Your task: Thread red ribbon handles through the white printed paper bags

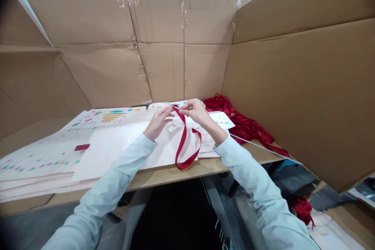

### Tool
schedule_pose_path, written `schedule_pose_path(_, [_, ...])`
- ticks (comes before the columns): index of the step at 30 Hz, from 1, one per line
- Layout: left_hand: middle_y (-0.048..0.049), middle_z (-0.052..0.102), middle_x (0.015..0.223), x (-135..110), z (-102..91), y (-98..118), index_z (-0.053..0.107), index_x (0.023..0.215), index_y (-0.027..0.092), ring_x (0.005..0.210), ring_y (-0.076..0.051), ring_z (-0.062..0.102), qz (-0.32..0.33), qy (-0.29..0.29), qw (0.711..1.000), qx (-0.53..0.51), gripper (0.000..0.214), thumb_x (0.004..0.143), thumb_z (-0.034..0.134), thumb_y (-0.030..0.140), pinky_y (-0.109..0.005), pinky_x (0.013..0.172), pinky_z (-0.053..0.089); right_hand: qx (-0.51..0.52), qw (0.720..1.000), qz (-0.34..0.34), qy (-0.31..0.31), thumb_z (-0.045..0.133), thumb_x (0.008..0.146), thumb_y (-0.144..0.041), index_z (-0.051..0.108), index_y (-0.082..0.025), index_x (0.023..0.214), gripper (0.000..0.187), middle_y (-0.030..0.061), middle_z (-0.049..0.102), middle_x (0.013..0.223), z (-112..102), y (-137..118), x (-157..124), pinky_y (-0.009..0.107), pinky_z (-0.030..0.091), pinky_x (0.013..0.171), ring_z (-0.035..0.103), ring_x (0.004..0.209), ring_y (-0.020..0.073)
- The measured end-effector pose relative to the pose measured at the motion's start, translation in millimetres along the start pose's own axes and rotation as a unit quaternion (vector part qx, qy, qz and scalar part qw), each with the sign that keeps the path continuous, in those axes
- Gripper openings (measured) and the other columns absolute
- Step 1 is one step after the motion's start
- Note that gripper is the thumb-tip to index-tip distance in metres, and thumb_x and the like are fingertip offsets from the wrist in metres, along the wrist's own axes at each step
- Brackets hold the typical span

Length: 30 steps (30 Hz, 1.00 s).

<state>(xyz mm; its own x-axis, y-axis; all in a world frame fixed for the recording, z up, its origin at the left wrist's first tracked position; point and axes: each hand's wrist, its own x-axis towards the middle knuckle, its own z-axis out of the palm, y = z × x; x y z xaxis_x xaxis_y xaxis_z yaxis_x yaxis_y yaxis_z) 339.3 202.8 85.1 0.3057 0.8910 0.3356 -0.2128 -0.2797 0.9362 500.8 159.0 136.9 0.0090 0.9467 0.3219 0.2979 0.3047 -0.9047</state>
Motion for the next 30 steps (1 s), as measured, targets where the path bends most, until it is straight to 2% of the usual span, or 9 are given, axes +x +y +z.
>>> schedule_pose_path(3, [-0.0132, 0.065, 0.116, -10.9, 2.0, -18.0, 0.068, 0.109, 0.019, 0.108, -0.027, 0.058, 0.060, -0.075, 0.980, 0.173, 0.040, 0.075, 0.070, 0.041, -0.038, 0.093, 0.042, -0.034, 0.998, 0.045, 0.034, 0.076, 0.056, -0.026, 0.058, -0.015, 0.064, 0.023, -0.0005, 0.055, 0.060, -25.9, 0.4, -7.0, 0.022, 0.025, 0.045, 0.040, 0.050, 0.0059])
schedule_pose_path(5, [-0.0137, 0.061, 0.125, -18.1, 4.5, -30.6, 0.067, 0.113, 0.020, 0.123, -0.033, 0.049, 0.122, -0.118, 0.930, 0.326, 0.043, 0.073, 0.073, 0.035, -0.046, 0.107, 0.029, -0.046, 0.995, 0.085, 0.021, 0.075, 0.057, -0.025, 0.058, -0.015, 0.067, 0.022, -0.0024, 0.052, 0.058, -38.8, 4.2, -13.9, 0.022, 0.019, 0.043, 0.032, 0.046, 0.0045])
schedule_pose_path(8, [-0.0096, 0.051, 0.138, -24.3, 8.7, -44.4, 0.063, 0.122, 0.026, 0.134, -0.035, 0.036, 0.165, -0.143, 0.854, 0.472, 0.047, 0.077, 0.071, 0.036, -0.053, 0.112, 0.014, -0.010, 0.990, 0.139, -0.031, 0.075, 0.056, -0.023, 0.058, -0.017, 0.072, 0.024, -0.0036, 0.050, 0.058, -45.3, 17.5, -24.1, 0.022, 0.014, 0.041, 0.033, 0.046, 0.0050])
schedule_pose_path(10, [-0.0079, 0.050, 0.140, -24.5, 10.1, -49.7, 0.062, 0.122, 0.030, 0.134, -0.036, 0.037, 0.175, -0.140, 0.824, 0.520, 0.045, 0.078, 0.070, 0.038, -0.055, 0.111, 0.016, 0.033, 0.984, 0.167, -0.058, 0.075, 0.055, -0.022, 0.057, -0.017, 0.073, 0.026, -0.0032, 0.051, 0.059, -42.5, 29.4, -28.7, 0.021, 0.013, 0.041, 0.038, 0.048, 0.0059])
schedule_pose_path(13, [-0.0068, 0.053, 0.136, -20.9, 8.2, -54.9, 0.063, 0.122, 0.033, 0.130, -0.034, 0.044, 0.206, -0.131, 0.783, 0.573, 0.042, 0.081, 0.067, 0.039, -0.054, 0.108, 0.025, 0.076, 0.977, 0.181, -0.079, 0.075, 0.055, -0.023, 0.057, -0.016, 0.073, 0.026, -0.0030, 0.052, 0.059, -34.7, 44.2, -31.1, 0.021, 0.012, 0.041, 0.036, 0.046, 0.0044])
schedule_pose_path(19, [-0.0022, 0.062, 0.125, -15.0, 0.4, -61.6, 0.063, 0.121, 0.030, 0.121, -0.026, 0.054, 0.285, -0.120, 0.692, 0.653, 0.035, 0.089, 0.054, 0.040, -0.041, 0.096, 0.040, 0.106, 0.971, 0.204, -0.066, 0.078, 0.055, -0.021, 0.058, -0.014, 0.073, 0.027, -0.0046, 0.047, 0.053, -25.5, 51.7, -27.5, 0.021, 0.015, 0.040, 0.033, 0.043, 0.0031])
schedule_pose_path(22, [-0.0018, 0.064, 0.122, -14.4, -1.8, -59.5, 0.065, 0.118, 0.028, 0.117, -0.025, 0.057, 0.304, -0.117, 0.678, 0.659, 0.031, 0.092, 0.050, 0.037, -0.036, 0.087, 0.044, 0.132, 0.967, 0.211, -0.062, 0.077, 0.054, -0.016, 0.058, -0.015, 0.073, 0.027, -0.0041, 0.049, 0.053, -22.8, 55.2, -23.3, 0.021, 0.016, 0.040, 0.034, 0.043, 0.0032])
schedule_pose_path(24, [-0.0017, 0.065, 0.120, -13.6, -3.9, -56.0, 0.067, 0.115, 0.027, 0.116, -0.025, 0.058, 0.299, -0.123, 0.684, 0.654, 0.030, 0.093, 0.049, 0.037, -0.035, 0.084, 0.046, 0.141, 0.965, 0.210, -0.062, 0.077, 0.056, -0.015, 0.058, -0.015, 0.073, 0.025, -0.0035, 0.050, 0.053, -20.3, 58.3, -20.1, 0.021, 0.016, 0.040, 0.035, 0.042, 0.0034])
schedule_pose_path(30, [-0.0023, 0.066, 0.119, -7.5, -18.1, -47.5, 0.069, 0.113, 0.023, 0.115, -0.026, 0.058, 0.276, -0.152, 0.740, 0.594, 0.032, 0.093, 0.048, 0.037, -0.038, 0.095, 0.046, 0.183, 0.959, 0.202, -0.074, 0.076, 0.058, -0.013, 0.057, -0.015, 0.073, 0.025, -0.0016, 0.054, 0.057, -8.8, 56.4, -12.1, 0.020, 0.015, 0.038, 0.035, 0.040, 0.0025])
